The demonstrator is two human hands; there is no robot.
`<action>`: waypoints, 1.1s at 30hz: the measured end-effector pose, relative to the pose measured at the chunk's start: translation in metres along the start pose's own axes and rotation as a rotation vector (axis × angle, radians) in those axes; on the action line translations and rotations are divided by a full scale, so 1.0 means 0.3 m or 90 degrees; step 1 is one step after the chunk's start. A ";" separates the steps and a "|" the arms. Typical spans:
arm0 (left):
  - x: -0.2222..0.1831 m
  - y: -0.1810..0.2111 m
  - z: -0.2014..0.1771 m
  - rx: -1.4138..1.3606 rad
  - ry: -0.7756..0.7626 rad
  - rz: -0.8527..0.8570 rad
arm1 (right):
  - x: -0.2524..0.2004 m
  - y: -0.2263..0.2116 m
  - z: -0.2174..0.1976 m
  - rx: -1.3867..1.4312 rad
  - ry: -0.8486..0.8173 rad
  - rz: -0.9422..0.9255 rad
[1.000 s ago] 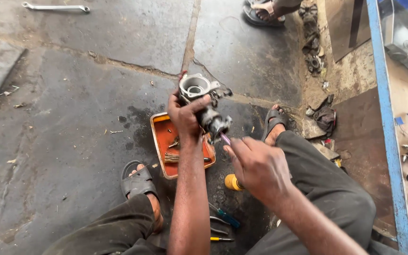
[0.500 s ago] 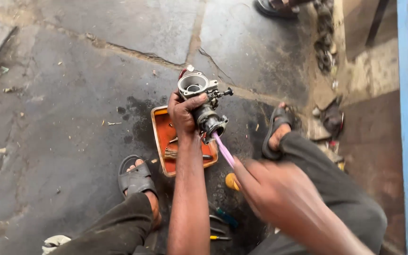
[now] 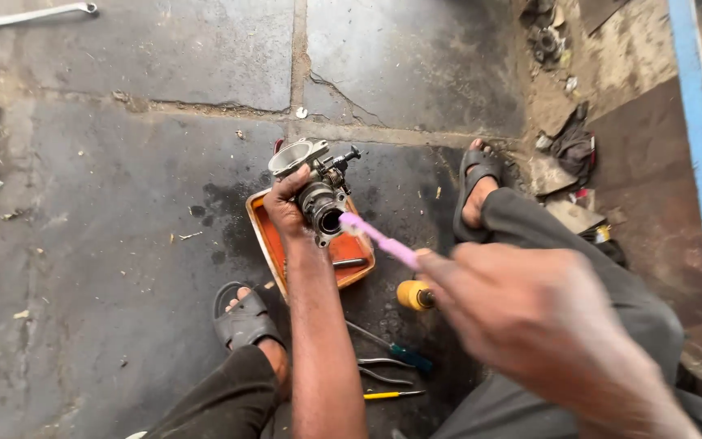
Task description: Clean a motorcycle carburetor using fuel and a brush.
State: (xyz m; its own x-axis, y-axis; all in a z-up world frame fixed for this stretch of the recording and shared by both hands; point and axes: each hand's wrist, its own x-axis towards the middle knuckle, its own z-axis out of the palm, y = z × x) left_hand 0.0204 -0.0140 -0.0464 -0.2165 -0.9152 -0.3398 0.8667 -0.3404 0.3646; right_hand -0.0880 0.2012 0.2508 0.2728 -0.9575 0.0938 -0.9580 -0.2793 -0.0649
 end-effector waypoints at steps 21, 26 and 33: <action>-0.056 0.061 0.070 0.005 0.002 0.135 | -0.092 -0.013 -0.099 0.054 0.053 0.012; -0.075 0.067 0.107 -0.018 0.014 0.100 | 0.004 -0.029 0.061 0.044 -0.020 -0.038; -0.114 0.112 0.147 0.206 -0.079 0.125 | 0.061 -0.036 0.135 0.042 0.027 -0.025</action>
State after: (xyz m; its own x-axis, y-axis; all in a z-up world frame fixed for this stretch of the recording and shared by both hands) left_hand 0.0370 -0.0037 0.0158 -0.1307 -0.9819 -0.1370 0.7148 -0.1891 0.6733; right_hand -0.0690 0.1838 0.2129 0.3047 -0.9422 0.1393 -0.9383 -0.3221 -0.1260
